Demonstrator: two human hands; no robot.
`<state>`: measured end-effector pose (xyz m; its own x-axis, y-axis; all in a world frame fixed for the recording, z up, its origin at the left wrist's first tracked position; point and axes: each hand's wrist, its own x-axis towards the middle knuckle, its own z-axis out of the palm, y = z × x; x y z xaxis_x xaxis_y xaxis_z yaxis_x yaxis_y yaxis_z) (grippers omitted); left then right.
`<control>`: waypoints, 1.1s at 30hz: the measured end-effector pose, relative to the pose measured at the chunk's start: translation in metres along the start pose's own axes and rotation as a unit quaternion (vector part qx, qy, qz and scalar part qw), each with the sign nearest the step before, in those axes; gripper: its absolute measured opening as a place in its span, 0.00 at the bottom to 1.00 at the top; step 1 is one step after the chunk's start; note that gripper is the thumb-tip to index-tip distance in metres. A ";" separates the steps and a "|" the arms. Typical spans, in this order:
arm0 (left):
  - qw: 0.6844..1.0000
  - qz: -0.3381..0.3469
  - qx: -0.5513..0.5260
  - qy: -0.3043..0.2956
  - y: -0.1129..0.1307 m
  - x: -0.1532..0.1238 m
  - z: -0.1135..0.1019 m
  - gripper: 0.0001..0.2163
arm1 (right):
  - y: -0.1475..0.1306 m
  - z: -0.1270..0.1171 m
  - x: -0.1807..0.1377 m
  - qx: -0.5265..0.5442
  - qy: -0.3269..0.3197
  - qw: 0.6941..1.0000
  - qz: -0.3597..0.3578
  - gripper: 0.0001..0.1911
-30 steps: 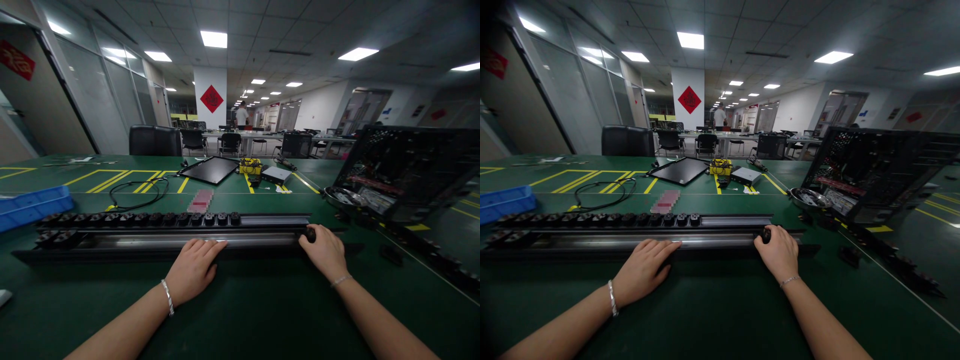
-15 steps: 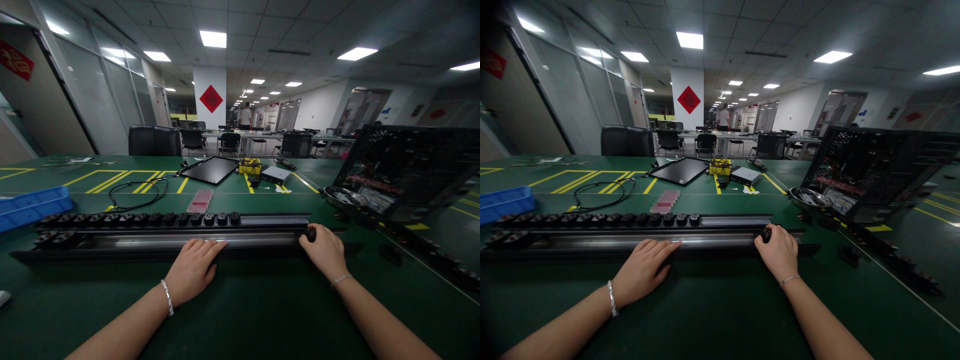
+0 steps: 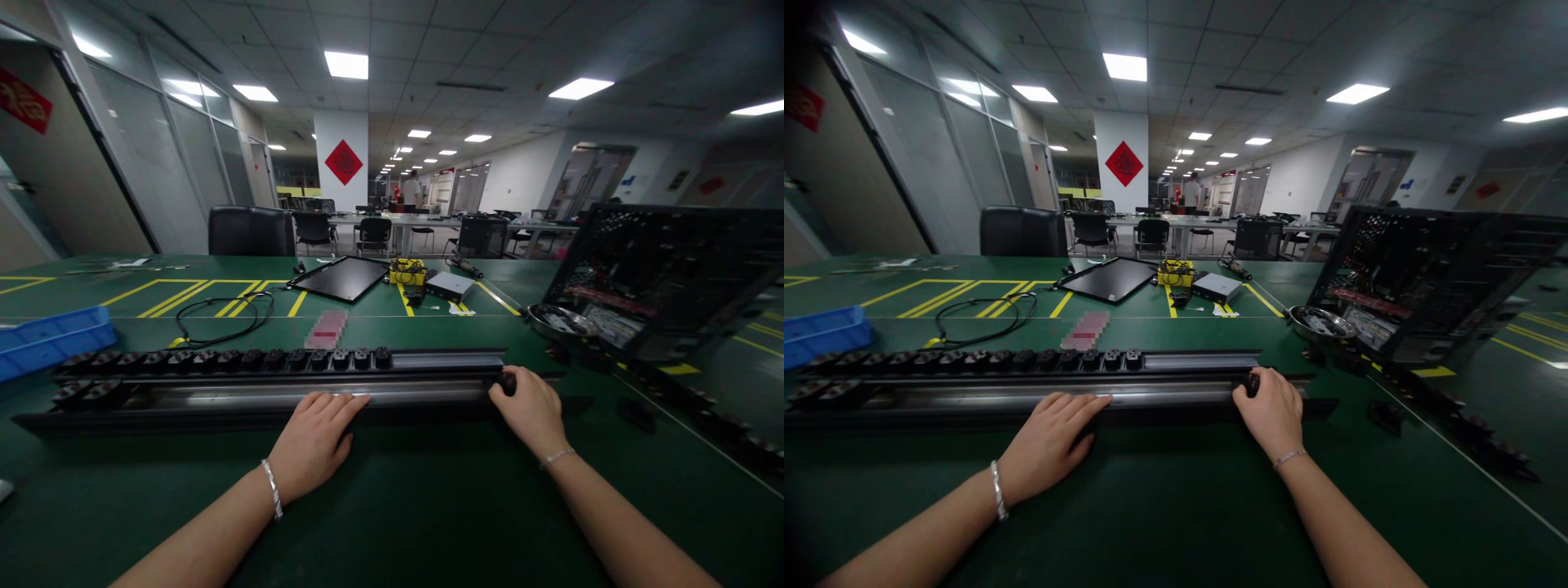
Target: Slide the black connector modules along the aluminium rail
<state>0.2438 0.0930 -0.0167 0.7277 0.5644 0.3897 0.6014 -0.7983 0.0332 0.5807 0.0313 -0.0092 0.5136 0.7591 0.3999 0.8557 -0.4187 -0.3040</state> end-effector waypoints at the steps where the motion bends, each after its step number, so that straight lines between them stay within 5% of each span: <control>1: 1.000 -0.001 0.001 -0.001 0.000 0.000 0.000 0.25 | 0.000 0.000 0.000 0.001 -0.002 1.000 0.000 0.20; 33: 1.000 -0.006 -0.003 -0.015 0.000 -0.001 0.001 0.25 | 0.000 -0.001 0.000 -0.003 0.000 1.000 0.008 0.19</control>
<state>0.2433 0.0930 -0.0181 0.7306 0.5792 0.3616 0.6076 -0.7931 0.0428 0.5811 0.0310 -0.0084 0.5274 0.7519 0.3957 0.8476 -0.4334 -0.3061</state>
